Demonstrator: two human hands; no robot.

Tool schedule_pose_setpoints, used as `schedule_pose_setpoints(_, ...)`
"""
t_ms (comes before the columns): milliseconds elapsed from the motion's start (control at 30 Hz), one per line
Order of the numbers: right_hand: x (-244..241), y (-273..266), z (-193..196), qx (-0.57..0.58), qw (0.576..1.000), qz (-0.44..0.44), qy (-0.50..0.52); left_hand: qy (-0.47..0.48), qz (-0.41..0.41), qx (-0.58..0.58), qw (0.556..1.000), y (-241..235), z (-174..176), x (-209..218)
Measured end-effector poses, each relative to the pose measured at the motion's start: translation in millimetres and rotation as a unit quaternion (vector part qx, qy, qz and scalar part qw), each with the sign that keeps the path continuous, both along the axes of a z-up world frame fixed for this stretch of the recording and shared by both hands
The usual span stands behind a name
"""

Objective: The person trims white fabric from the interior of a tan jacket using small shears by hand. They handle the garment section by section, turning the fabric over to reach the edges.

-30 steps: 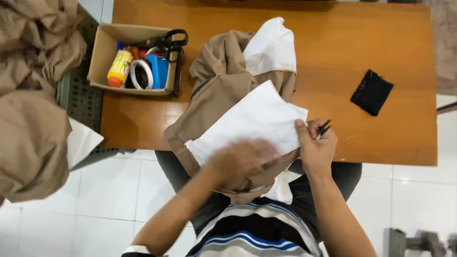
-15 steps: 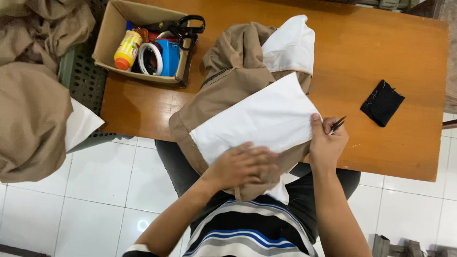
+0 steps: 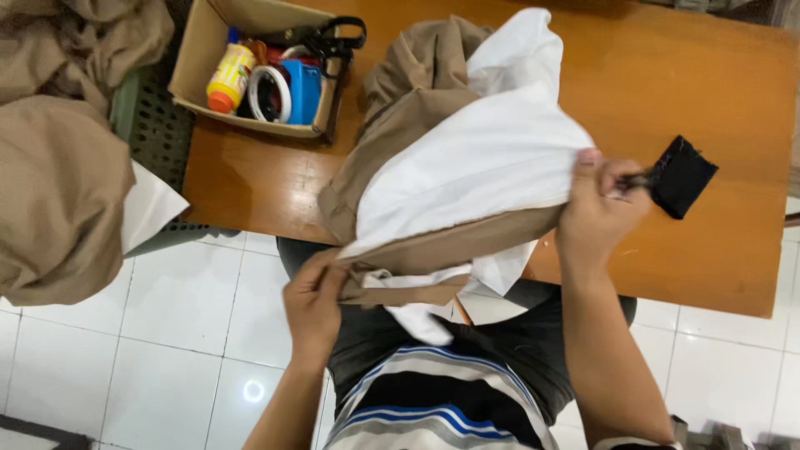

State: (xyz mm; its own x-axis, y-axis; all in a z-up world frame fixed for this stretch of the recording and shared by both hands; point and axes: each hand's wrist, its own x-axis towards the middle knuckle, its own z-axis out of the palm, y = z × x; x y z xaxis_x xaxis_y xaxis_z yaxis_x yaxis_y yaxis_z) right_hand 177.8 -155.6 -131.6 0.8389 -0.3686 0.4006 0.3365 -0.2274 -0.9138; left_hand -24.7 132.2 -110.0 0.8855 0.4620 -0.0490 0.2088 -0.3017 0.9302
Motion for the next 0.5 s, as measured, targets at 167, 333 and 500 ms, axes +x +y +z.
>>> schedule_pose_setpoints(167,-9.7,7.8,93.4,0.041,0.983,0.008,-0.177,-0.381,0.062,0.068,0.920,-5.4,77.9,-3.1)
schedule_pose_setpoints(333,43.8,-45.6,33.0,-0.072,0.992,0.047,-0.089,-0.252,-0.109,0.422,0.864,88.6,-1.7,96.8)
schedule_pose_setpoints(500,19.7,-44.3,33.2,-0.056,0.997,-0.046,0.023,-0.352,0.111,0.125,0.921,-1.6,105.6,72.7)
